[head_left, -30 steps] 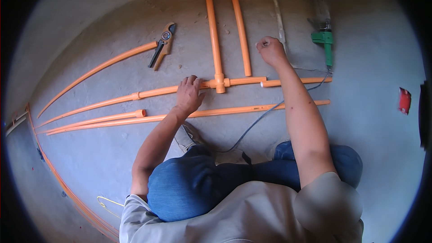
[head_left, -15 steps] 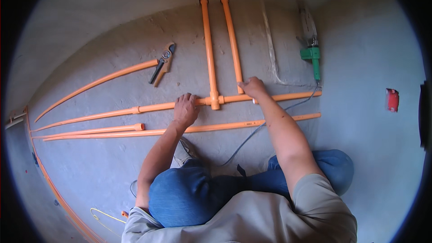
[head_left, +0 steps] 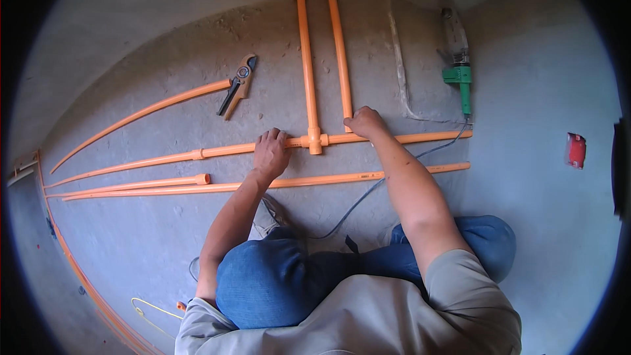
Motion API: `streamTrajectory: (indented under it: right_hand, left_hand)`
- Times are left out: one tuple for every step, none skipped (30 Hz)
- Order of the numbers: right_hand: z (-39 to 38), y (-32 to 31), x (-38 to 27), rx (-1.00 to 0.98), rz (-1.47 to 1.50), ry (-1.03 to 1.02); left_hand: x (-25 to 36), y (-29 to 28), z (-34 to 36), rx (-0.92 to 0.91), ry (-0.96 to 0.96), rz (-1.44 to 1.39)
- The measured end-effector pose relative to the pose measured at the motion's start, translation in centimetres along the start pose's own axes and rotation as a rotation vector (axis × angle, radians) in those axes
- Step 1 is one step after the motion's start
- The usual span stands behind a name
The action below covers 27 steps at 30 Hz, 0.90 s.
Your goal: The person joins orange PVC conduits together by heating the ends with a fusion welder and pressing them into a joint connector, after cutting sections to length with a handheld pipe cutter.
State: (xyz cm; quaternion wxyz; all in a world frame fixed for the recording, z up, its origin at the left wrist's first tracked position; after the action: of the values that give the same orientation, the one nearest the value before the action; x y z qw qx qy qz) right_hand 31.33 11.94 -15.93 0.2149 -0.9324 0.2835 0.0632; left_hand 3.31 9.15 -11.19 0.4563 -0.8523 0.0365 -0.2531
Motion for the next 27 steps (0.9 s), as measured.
streamTrajectory:
  right_hand:
    - [0.1,0.2,-0.1,-0.033,0.017,0.000]
    - [0.1,0.4,-0.4,-0.064,0.035,-0.001]
    - [-0.1,0.4,-0.8,-0.063,0.033,-0.006]
    - [-0.3,0.6,-1.0,-0.057,0.017,-0.003]
    - [0.0,0.6,-0.9,-0.043,0.001,0.000]
    - [-0.4,0.2,-0.9,0.064,-0.005,-0.040]
    - [-0.3,0.1,-0.4,0.081,-0.004,-0.045]
    - [-0.3,0.3,-0.2,0.063,-0.014,-0.043]
    - [-0.2,0.2,-0.2,0.045,-0.023,-0.042]
    - [-0.6,0.1,-0.6,0.055,-0.022,-0.051]
    - [-0.9,0.1,-0.7,0.039,-0.029,-0.032]
    - [-1.1,0.0,-0.9,0.024,-0.035,-0.013]
    - [-1.5,-0.3,-1.4,0.033,-0.035,-0.021]
    - [-1.8,-0.2,-1.7,-0.010,-0.046,-0.003]
    - [-2.1,0.1,-2.0,-0.053,-0.058,0.015]
    - [-2.1,-0.1,-1.5,-0.026,-0.066,0.017]
    - [-2.1,-0.2,-1.4,-0.011,-0.066,0.011]
    - [-2.1,-0.1,-1.2,-0.014,-0.066,0.002]
    - [-2.0,0.1,-1.1,-0.017,-0.067,-0.008]
    - [-2.1,0.3,-1.0,-0.004,-0.069,-0.034]
    - [-1.9,0.2,-1.0,0.011,-0.071,-0.042]
    - [-2.0,0.5,-1.0,0.000,-0.063,-0.042]
    - [-2.0,0.7,-1.0,-0.014,-0.055,-0.041]
    - [-1.9,0.7,-0.9,0.011,-0.051,-0.030]
    - [-1.8,0.5,-0.6,0.014,-0.052,-0.027]
    - [-1.5,0.5,-0.3,0.017,-0.066,-0.040]
    - [-1.2,0.7,0.1,0.018,-0.080,-0.051]
  left_hand:
    - [-0.2,-0.1,-0.1,0.025,0.002,-0.004]
    - [-0.4,-0.2,-0.1,0.052,0.004,-0.006]
    - [-0.6,-0.3,-0.2,0.056,0.001,-0.003]
    - [-0.6,-0.2,-0.4,0.052,0.006,-0.002]
    - [-0.7,-0.3,-0.2,0.056,0.015,0.001]
    - [-0.5,-0.2,-0.3,0.052,0.020,0.011]
    - [-0.3,0.0,0.0,0.040,0.018,-0.005]
    - [-0.2,0.1,0.0,0.036,0.017,0.000]
    - [-0.1,0.1,0.1,0.033,0.017,0.005]
    - [-0.1,-0.1,-0.1,0.044,0.017,0.012]
    - [-0.1,-0.1,-0.1,0.035,0.013,0.011]
    - [-0.2,-0.2,-0.1,0.027,0.010,0.009]
    - [-0.3,-0.4,-0.2,0.037,0.010,0.016]
    - [-0.5,-0.4,-0.3,0.031,0.005,0.008]
    - [-0.7,-0.4,-0.4,0.025,0.000,0.000]
    - [-0.3,-0.4,-0.2,0.016,0.002,-0.004]
    - [-0.2,-0.5,-0.3,0.030,0.007,0.002]
    - [-0.1,-0.4,-0.4,0.017,0.010,-0.004]
    - [-0.1,-0.1,-0.4,0.004,0.012,-0.011]
    - [-0.2,0.0,-0.5,-0.002,0.012,-0.022]
    - [-0.2,-0.1,-0.5,0.014,0.015,-0.016]
    - [-0.2,0.0,-0.9,0.000,0.009,-0.020]
    - [-0.2,0.1,-1.2,-0.016,0.003,-0.025]
    - [-0.4,0.1,-1.2,-0.018,-0.002,-0.014]
    - [0.0,-0.2,-1.0,-0.016,0.000,-0.015]
    - [0.3,-0.1,-0.8,-0.036,0.006,-0.016]
    - [0.6,0.1,-0.6,-0.059,0.011,-0.018]
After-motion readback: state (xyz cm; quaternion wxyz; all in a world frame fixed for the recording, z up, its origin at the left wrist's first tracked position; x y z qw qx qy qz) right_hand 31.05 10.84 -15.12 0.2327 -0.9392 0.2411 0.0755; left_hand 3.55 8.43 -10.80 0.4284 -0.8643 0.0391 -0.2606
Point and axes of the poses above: each hand's wrist, its own z-axis towards the middle knuckle, its own y-axis out of the palm, x = y × z, the point moved 9 cm from there along z, towards the middle knuckle, and after that the axes turned 15 degrees about -x, right-handed, at the moved point
